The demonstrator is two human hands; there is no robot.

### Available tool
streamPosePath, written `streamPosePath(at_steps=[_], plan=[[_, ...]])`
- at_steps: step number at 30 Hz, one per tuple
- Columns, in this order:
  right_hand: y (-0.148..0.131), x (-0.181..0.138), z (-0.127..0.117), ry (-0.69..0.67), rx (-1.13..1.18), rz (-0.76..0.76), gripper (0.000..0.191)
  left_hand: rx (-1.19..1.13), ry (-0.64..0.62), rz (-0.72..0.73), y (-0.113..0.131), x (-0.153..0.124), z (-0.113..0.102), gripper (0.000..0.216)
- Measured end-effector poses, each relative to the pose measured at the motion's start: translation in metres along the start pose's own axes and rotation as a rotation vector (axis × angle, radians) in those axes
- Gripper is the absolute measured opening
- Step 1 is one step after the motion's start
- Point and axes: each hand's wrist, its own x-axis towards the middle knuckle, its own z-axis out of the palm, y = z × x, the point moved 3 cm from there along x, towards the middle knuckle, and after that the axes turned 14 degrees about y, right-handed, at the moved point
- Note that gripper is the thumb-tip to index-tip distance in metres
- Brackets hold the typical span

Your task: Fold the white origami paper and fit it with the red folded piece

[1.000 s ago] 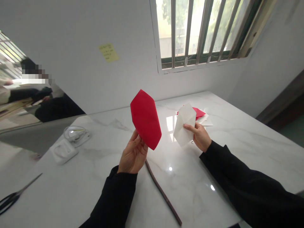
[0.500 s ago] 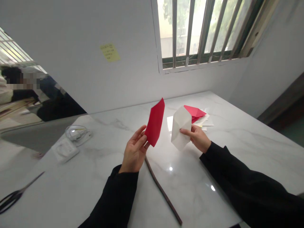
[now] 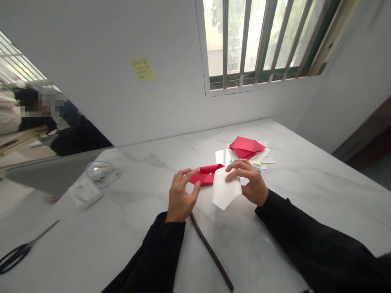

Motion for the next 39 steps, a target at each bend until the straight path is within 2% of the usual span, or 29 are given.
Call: streamPosePath(at_steps=[3,6,8,11,18,39], plan=[[-0.009,0.001,-0.002,0.035,-0.032,-0.041,0.016,-0.116,0.007,0.084,0.022,0.000,-0.007,0.032],[-0.016,0.000,-0.002,0.049,-0.013,-0.049,0.016,-0.137,0.011,0.245,0.041,-0.004,-0.009,0.040],[-0.020,-0.001,-0.001,0.055,-0.002,-0.052,0.015,-0.134,0.023,0.337,0.049,-0.008,-0.008,0.041],[-0.024,-0.004,0.000,0.063,-0.002,-0.062,0.015,-0.125,0.081,0.403,0.053,-0.015,-0.005,0.031],[-0.033,-0.009,0.001,0.085,-0.018,-0.078,0.013,-0.113,0.182,0.441,0.063,-0.020,-0.011,0.019],[-0.034,-0.007,0.004,0.073,-0.013,-0.074,0.010,-0.126,0.216,0.474,0.064,-0.018,-0.013,0.020]])
